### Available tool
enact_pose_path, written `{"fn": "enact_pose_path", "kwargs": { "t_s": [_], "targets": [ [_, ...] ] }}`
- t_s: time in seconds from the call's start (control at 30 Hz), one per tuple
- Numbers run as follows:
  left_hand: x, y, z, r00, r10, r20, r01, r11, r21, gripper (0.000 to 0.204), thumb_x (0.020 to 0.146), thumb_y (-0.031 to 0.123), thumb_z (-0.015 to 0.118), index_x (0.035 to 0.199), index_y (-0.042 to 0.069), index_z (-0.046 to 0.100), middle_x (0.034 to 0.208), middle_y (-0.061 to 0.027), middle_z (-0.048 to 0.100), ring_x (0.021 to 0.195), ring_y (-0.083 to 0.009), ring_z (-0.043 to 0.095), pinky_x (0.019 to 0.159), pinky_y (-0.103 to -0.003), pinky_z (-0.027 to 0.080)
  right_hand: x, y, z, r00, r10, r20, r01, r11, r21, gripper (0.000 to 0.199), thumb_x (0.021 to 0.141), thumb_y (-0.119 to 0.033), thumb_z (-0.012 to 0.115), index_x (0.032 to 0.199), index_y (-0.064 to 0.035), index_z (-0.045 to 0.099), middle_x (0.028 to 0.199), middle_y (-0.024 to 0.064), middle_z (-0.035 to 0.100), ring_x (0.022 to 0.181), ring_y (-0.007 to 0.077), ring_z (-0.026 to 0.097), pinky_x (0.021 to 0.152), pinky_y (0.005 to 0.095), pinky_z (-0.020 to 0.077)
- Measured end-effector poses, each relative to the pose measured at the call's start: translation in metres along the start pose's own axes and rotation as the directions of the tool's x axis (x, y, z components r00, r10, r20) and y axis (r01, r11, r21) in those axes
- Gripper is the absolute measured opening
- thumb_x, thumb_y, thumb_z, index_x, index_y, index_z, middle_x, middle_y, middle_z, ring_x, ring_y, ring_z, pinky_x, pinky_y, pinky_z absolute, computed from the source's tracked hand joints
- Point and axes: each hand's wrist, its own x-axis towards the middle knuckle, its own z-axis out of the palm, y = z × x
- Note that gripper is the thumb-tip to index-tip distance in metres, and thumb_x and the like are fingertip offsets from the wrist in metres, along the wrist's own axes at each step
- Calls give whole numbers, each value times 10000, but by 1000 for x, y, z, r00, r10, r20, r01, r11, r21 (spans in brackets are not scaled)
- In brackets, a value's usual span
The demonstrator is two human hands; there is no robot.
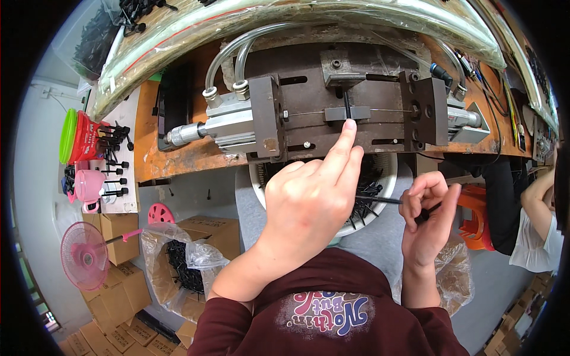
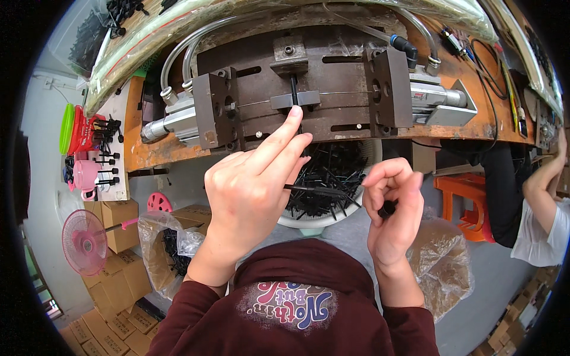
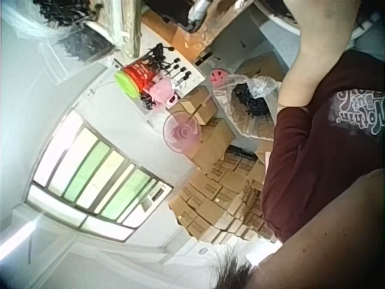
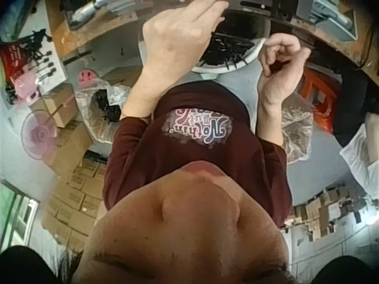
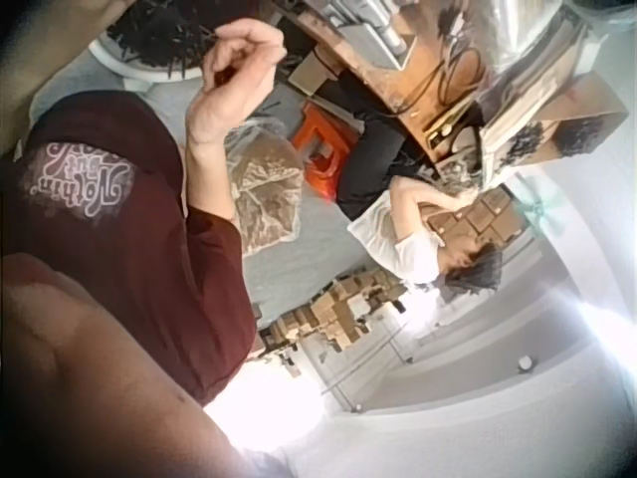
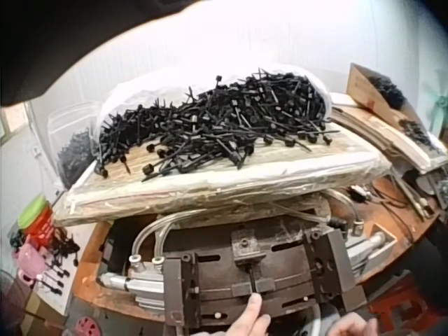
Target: Assemble small black electrical components using a mechanical fixture on a workbench.
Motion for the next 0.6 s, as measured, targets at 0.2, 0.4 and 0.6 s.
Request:
{"fn": "enact_pose_path", "kwargs": {
  "t_s": [0.2,0.4,0.6],
  "targets": [
    [6,-1,-2,999,13,41,-13,1000,13,247,690,112,761,922,45,711,1164,-71,680,601,-150,648,532,-259,484,-1,-3,-2,999,16,32,-19,996,90,616,1025,-542,210,842,-23,488,657,-1,361,485,64,298,467,212,233],
    [8,-2,-6,998,-10,69,12,1000,-20,272,688,138,773,941,58,713,1151,-74,682,634,-164,661,553,-266,502,-3,-12,-8,990,12,139,-3,998,-67,680,1039,-492,123,892,11,556,868,104,515,693,153,504,626,263,412],
    [-6,8,-19,998,28,52,3,852,-523,387,670,186,814,1040,111,730,1117,-64,687,810,-180,698,629,-270,549,5,-11,3,988,-121,100,144,954,-262,754,1030,-491,83,1231,42,575,1420,179,416,1304,242,425,1039,365,342]
  ]
}}
